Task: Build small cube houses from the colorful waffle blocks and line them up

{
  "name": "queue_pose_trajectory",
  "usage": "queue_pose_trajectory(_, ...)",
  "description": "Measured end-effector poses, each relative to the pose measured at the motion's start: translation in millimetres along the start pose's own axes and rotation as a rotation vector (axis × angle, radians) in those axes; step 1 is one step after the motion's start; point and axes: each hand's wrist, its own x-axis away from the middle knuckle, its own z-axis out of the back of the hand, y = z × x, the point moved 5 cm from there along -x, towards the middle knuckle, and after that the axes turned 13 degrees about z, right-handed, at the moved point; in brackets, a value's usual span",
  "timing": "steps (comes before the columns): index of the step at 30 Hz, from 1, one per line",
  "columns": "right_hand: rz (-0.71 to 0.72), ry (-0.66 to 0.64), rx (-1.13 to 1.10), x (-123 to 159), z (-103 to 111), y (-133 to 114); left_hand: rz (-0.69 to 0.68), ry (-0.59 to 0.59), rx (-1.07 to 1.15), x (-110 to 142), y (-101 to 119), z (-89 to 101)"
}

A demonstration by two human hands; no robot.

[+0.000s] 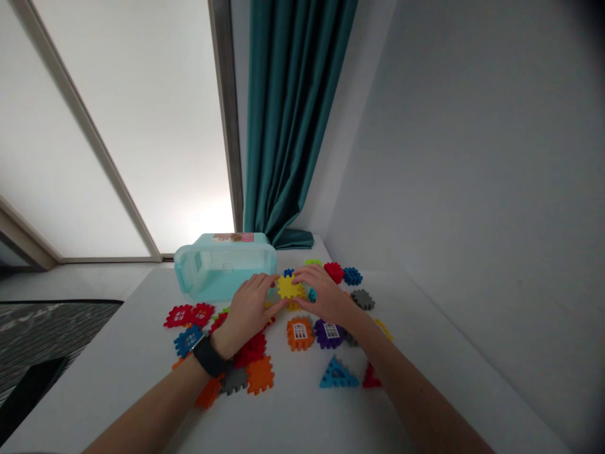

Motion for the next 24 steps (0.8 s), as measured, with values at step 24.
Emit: queue_pose_trajectory(24, -0.124, -0.062, 0.006, 30.3, -24.8, 50.5, 0.28, -0.315, 0.532, 5.3, -19.6, -32.9)
